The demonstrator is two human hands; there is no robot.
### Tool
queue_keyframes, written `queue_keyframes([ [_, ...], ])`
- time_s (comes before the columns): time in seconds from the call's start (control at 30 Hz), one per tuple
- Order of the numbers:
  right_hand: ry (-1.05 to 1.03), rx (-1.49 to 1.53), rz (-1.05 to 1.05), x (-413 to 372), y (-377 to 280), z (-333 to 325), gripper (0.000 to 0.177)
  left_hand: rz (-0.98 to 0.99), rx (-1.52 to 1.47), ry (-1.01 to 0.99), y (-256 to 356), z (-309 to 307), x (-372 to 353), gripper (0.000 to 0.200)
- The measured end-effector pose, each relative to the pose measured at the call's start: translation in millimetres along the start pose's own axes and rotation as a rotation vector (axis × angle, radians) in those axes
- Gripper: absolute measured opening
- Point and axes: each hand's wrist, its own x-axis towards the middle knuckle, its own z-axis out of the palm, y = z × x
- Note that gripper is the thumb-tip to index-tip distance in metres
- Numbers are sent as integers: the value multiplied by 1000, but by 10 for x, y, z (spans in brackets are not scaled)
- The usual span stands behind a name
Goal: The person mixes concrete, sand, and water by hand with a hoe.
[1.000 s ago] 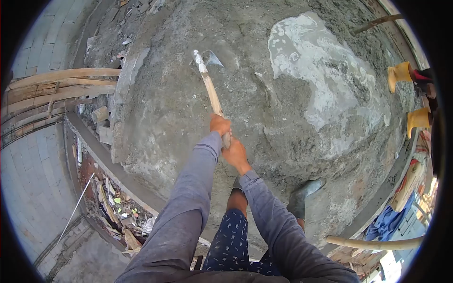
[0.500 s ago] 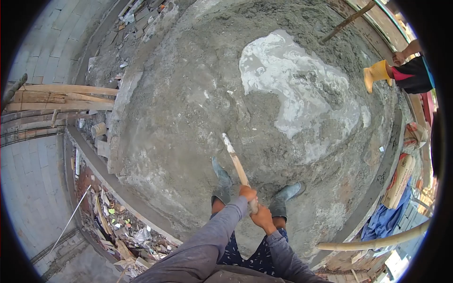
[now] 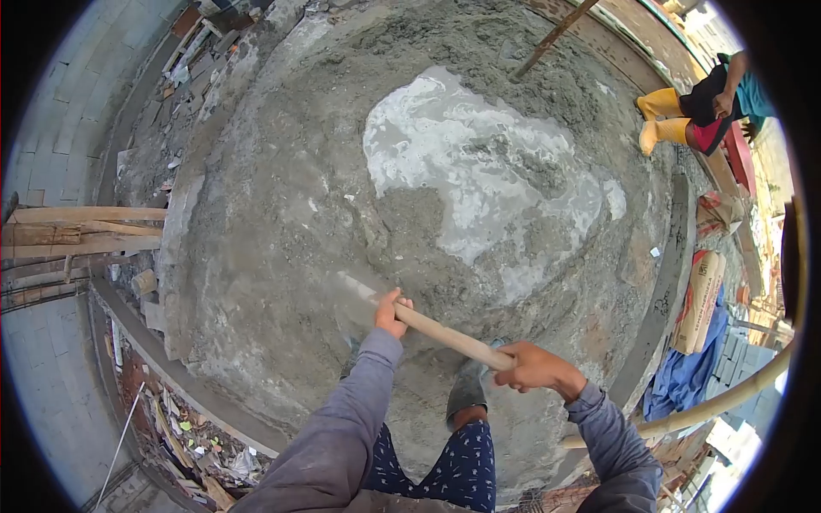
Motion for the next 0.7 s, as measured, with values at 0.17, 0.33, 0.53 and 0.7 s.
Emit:
queue_keyframes([
  [0.17,365,-529,-209,-249,589,-1803,43,33,-111,-297,-657,1414,-100,23],
  [0.33,975,-965,-270,156,908,-1959,19,38,-165,-555,-609,1885,-319,23],
  [0.53,523,-749,-345,1295,901,168,45,265,28,-313,840,572,-292,27],
  [0.7,399,-484,-358,2380,128,2025,42,415,331,-121,2405,-283,331,19],
])
